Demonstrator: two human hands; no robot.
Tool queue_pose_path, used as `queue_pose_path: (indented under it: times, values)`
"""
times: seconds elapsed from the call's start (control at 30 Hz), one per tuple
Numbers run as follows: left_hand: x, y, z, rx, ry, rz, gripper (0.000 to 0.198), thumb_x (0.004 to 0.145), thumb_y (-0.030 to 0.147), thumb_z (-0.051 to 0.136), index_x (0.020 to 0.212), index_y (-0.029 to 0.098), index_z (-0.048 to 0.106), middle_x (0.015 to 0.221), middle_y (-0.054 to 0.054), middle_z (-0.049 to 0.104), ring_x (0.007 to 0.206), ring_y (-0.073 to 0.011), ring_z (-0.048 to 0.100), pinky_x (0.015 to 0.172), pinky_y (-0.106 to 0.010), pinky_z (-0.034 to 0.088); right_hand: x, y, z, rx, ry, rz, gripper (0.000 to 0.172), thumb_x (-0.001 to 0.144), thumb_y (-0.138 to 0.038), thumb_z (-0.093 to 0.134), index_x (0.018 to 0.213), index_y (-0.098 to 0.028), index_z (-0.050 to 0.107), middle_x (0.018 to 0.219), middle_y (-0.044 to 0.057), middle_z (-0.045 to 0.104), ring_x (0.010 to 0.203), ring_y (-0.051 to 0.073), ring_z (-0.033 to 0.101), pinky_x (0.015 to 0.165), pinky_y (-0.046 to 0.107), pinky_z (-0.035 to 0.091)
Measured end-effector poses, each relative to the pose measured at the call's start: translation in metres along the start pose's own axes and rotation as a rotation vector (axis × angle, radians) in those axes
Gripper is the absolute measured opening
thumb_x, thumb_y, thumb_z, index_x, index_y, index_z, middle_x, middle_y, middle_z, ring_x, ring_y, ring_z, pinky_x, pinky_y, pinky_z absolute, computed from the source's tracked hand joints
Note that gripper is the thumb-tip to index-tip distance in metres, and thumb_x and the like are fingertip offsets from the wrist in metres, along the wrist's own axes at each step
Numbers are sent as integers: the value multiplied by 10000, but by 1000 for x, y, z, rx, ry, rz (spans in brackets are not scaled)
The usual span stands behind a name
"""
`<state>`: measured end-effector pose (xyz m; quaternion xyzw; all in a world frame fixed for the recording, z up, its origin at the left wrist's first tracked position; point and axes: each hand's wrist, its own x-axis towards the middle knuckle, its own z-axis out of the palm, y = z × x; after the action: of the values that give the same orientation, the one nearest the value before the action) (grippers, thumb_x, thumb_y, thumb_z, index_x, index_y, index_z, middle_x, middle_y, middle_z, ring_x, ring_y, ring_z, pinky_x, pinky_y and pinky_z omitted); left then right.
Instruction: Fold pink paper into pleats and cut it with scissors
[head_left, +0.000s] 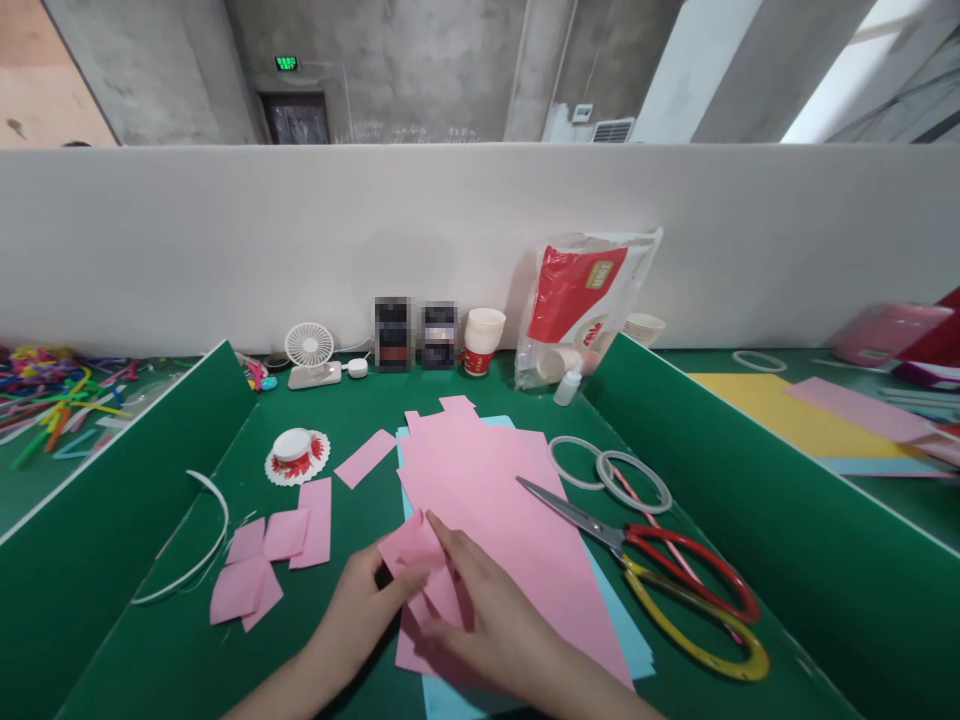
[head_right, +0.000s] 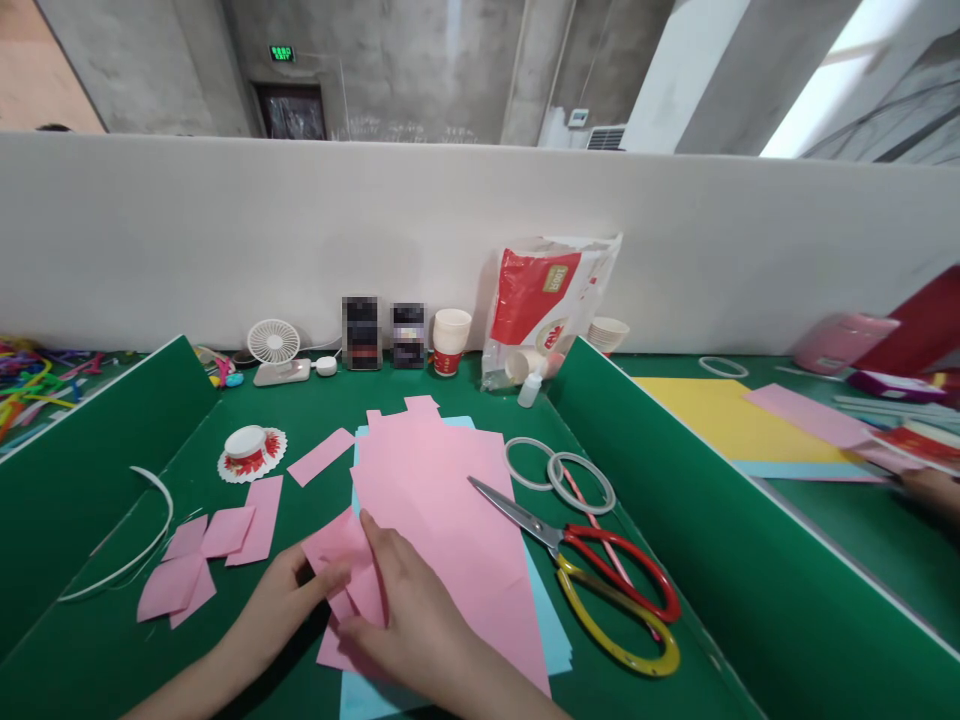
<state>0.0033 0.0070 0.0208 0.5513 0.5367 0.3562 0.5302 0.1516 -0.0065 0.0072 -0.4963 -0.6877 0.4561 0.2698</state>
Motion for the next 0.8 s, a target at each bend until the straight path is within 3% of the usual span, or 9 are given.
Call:
queue_pose_path:
  times: [0.13, 0.23, 0.33, 0.43, 0.53, 0.63, 0.7, 0.8]
  values:
    - [1, -3, -3, 34, -29, 35, 193, 644, 330, 594, 663, 143, 636, 641, -17, 669, 622, -196, 562, 585, -251, 429, 1, 0, -6, 156, 57, -25, 477, 709, -132, 446, 1182, -192, 422, 1181, 69, 500, 1063, 204, 450, 902, 338, 332]
    - [2, -3, -5, 39, -10, 40, 188, 642, 332, 598, 672, 151, 640, 677, -26, 677, 647, -205, 570, 595, -259, 436, 2, -3, -14, 331, 124, 90, 213, 782, -261, 409, 877, -177, 580, 823, 29, 618, 775, 182, 548, 703, 282, 420]
    - [4, -2, -7, -9, 32, 41, 202, 665, 323, 576, 771, 167, 647, 774, -40, 685, 752, -228, 579, 673, -288, 440, 3, -6, -20, 495, 203, 248, 234, 749, -375, 475, 685, -174, 577, 662, 6, 579, 673, 171, 521, 616, 251, 403]
    - [8, -1, -8, -86, 68, 40, 238, 659, 331, 573, 815, 164, 642, 804, -49, 679, 771, -233, 575, 719, -319, 430, 3, -4, -22, 667, 217, 317, 235, 713, -402, 535, 739, -178, 600, 755, 24, 599, 771, 179, 519, 668, 241, 391]
    - [11, -3, -8, -115, 74, 7, 237, 633, 359, 588, 745, 154, 628, 678, -23, 647, 637, -193, 548, 609, -284, 423, 5, 1, -22, 770, 169, 321, 251, 715, -403, 547, 801, -174, 604, 804, 34, 606, 814, 178, 519, 713, 246, 383]
    - [14, -4, -8, -101, 75, -34, 227, 620, 380, 592, 624, 153, 575, 501, 41, 526, 478, -124, 444, 475, -226, 346, 7, 3, -22, 799, 100, 272, 264, 732, -404, 532, 806, -161, 605, 809, 38, 612, 794, 174, 531, 749, 265, 376]
    - [14, -4, -7, -101, 80, -30, 221, 629, 374, 584, 606, 158, 547, 508, 50, 501, 492, -117, 436, 488, -220, 342, 8, 4, -22, 768, 83, 251, 290, 734, -421, 522, 802, -153, 609, 810, 44, 616, 790, 179, 536, 761, 278, 374]
    - [13, -4, -7, -104, 101, 4, 195, 652, 348, 571, 594, 169, 519, 561, 48, 504, 566, -126, 469, 553, -222, 365, 8, 4, -22, 663, 173, 286, 320, 720, -454, 518, 793, -157, 615, 854, 61, 621, 835, 204, 532, 751, 295, 386]
